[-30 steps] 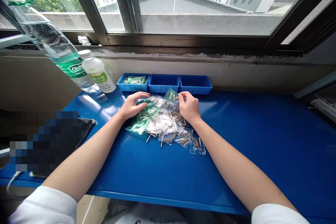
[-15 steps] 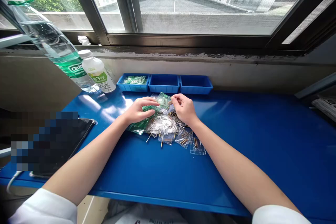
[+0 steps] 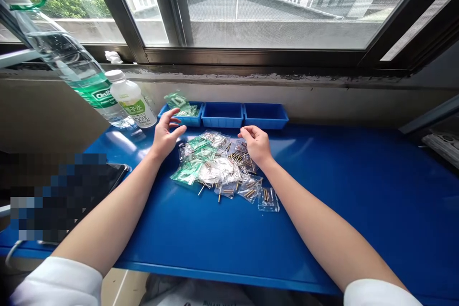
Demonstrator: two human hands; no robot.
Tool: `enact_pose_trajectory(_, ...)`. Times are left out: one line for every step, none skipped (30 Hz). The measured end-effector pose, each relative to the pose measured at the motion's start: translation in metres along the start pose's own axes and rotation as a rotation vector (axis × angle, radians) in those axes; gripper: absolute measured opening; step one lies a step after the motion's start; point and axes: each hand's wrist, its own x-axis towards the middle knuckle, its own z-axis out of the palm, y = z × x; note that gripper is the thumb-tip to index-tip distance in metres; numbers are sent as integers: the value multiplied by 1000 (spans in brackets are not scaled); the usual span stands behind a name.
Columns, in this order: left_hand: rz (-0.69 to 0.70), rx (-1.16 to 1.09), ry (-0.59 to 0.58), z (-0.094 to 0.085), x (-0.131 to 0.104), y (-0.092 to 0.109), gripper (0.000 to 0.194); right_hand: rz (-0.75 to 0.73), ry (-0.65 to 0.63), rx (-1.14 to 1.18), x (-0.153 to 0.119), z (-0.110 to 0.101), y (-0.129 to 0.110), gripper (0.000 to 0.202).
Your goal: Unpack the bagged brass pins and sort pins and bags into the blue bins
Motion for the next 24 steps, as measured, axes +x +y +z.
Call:
enact_pose_trajectory(-12, 14, 32, -1, 1, -4, 59, -1, -5, 1, 0, 0, 0, 29)
enact_pose_trajectory(-26, 29, 61, -2, 3, -8, 62, -3, -9, -2, 0, 0, 0, 29)
enact_pose_trajectory(-41, 43, 84, -3, 4, -11, 64, -5, -14, -8, -1, 1, 0, 28)
enact_pose_trajectory(-60, 57, 101, -4, 5, -14, 66, -6, -17, -15, -1, 1, 0, 28)
enact_pose_trajectory(-83, 68, 111, -4, 5, -16, 68, -5, -21, -21, -1, 1, 0, 28)
enact_pose_trajectory(-110, 78, 112, -4, 6, -19, 69, -2, -24, -24, -1, 0, 0, 28)
enact_pose_trajectory(-141, 83, 107, -3, 7, -22, 70, 3, -26, -23, -1, 0, 1, 28)
enact_pose_trajectory(-174, 86, 100, -3, 7, -24, 71, 8, -31, -22, -1, 0, 1, 29)
enact_pose_trajectory(-203, 86, 96, -2, 8, -26, 72, 13, -36, -23, -1, 0, 1, 29)
enact_pose_trajectory(-225, 87, 96, -1, 8, -27, 72, 15, -40, -25, -1, 0, 1, 28)
enact_pose_trajectory(-234, 89, 101, -1, 8, -28, 72, 15, -44, -27, -1, 0, 1, 28)
enact_pose_trajectory(-233, 96, 110, -1, 8, -28, 71, 14, -47, -30, -1, 0, 1, 28)
enact_pose_trajectory(-224, 107, 122, -1, 8, -27, 69, 12, -49, -32, -1, 0, 0, 27)
enact_pose_trajectory(-212, 123, 136, -2, 8, -25, 66, 10, -51, -33, -1, 0, 0, 27)
enact_pose_trajectory(-202, 144, 155, -3, 8, -23, 63, 9, -53, -35, -1, 0, 0, 26)
enact_pose_trajectory(-195, 169, 176, -3, 7, -21, 60, 7, -56, -38, -2, 0, -1, 26)
enact_pose_trajectory(-193, 196, 199, -4, 7, -19, 58, 3, -59, -43, -2, 0, -1, 26)
enact_pose_trajectory(-191, 222, 221, -5, 7, -18, 57, -2, -64, -50, -2, -1, -1, 26)
enact_pose_trajectory(-188, 245, 234, -6, 7, -18, 57, -8, -67, -56, -2, -1, -1, 26)
enact_pose_trajectory(-181, 262, 235, -6, 6, -17, 57, -15, -67, -62, -2, -1, -1, 25)
enact_pose_trajectory(-170, 271, 220, -7, 6, -18, 58, -23, -67, -70, -2, -1, 0, 25)
enact_pose_trajectory(-158, 276, 190, -6, 6, -18, 59, -33, -67, -82, -2, -2, 0, 25)
enact_pose_trajectory(-145, 279, 152, -6, 5, -19, 60, -43, -66, -101, -2, -2, 1, 25)
enact_pose_trajectory(-135, 282, 113, -6, 5, -20, 61, -54, -65, -128, -2, -3, 2, 25)
